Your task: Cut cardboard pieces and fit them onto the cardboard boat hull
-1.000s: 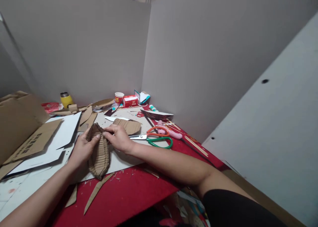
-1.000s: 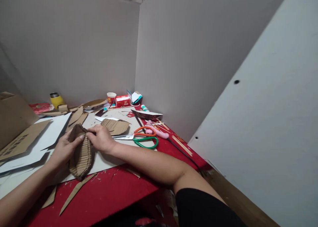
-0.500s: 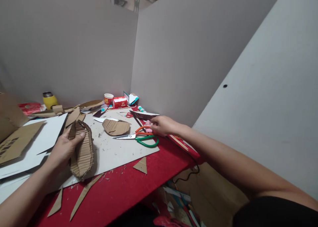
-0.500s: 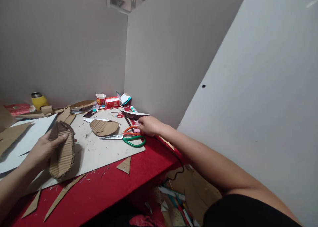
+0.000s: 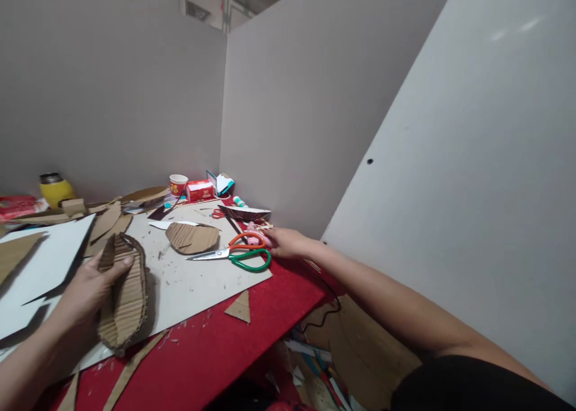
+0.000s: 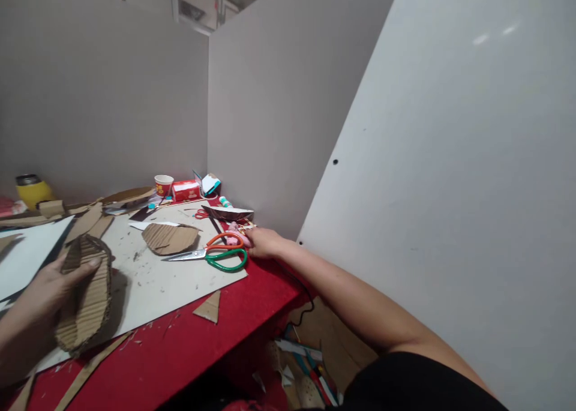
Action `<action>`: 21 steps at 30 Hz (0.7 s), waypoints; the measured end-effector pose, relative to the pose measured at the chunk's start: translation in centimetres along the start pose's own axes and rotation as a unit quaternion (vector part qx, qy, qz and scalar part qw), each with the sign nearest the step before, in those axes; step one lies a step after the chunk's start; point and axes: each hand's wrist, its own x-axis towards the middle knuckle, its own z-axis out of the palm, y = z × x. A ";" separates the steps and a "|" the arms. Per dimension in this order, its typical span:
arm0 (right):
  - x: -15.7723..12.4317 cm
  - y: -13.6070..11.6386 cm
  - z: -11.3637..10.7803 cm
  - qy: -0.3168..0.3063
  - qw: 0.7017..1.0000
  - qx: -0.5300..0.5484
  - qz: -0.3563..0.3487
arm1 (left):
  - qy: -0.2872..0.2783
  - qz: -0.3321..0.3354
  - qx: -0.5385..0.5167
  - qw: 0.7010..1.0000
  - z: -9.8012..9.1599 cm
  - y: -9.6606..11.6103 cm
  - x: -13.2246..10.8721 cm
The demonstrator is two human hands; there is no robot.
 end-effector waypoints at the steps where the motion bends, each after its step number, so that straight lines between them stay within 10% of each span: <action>1: 0.1 -0.3 0.3 0.007 1.000 -0.003 -0.007 | -0.006 0.002 0.007 1.000 -0.1 0.0 0.0; 21: -1.3 1.9 -2.0 0.142 0.989 -0.002 0.037 | -0.150 0.005 0.005 0.989 -1.3 1.1 -0.8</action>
